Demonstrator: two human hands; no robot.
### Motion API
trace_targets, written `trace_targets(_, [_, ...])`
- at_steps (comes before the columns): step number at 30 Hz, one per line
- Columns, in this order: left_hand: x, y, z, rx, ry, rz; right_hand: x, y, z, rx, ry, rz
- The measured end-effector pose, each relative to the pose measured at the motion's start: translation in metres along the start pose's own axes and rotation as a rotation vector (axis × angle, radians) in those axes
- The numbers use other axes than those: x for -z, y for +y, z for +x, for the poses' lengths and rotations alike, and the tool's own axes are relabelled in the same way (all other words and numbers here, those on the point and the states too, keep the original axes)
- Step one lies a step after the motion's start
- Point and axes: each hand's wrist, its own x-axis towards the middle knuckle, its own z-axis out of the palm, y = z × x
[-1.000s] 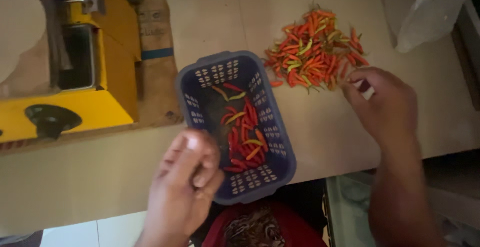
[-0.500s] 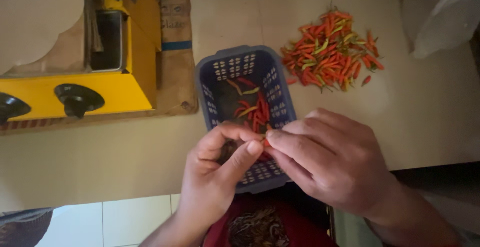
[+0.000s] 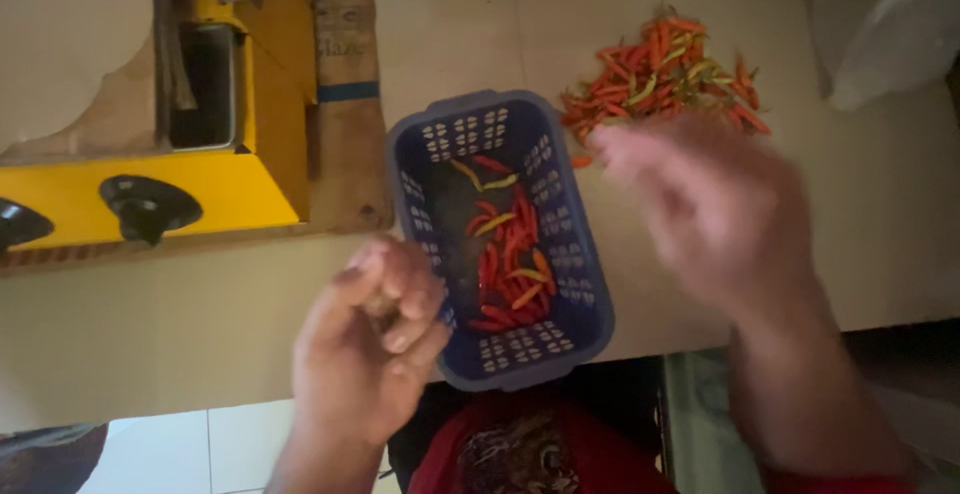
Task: The person picks red and green chilies from a pile on the countertop, removes the stems by hand, and places the de-stemmed chilies into a blue plastic basket. The process is repeated continuously throughout the clip.
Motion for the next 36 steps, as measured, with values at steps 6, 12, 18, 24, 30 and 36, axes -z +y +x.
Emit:
trace_targets(6, [-0.001, 0.008, 0.003, -0.064, 0.193, -0.005, -0.046, 0.067, -0.001, -0.144, -0.397, -0.28])
trace_targets(12, [0.002, 0.001, 0.001, -0.076, 0.204, 0.029, -0.068, 0.079, -0.017, -0.073, -0.347, -0.254])
trace_targets(18, [-0.009, -0.01, 0.008, -0.018, 0.15, 0.238, -0.011, 0.04, -0.014, -0.068, -0.114, -0.039])
trace_targets(24, [-0.031, -0.034, 0.017, 0.038, 0.046, 0.65, 0.017, -0.023, -0.008, 0.249, -0.141, 0.078])
trace_targets(30, [-0.042, -0.033, 0.011, 0.05, 0.128, 0.528, 0.016, -0.049, 0.008, 0.412, -0.13, 0.037])
trace_targets(36, [-0.045, -0.031, 0.008, -0.059, 0.073, 0.641, 0.012, -0.049, 0.009, 0.438, -0.132, 0.024])
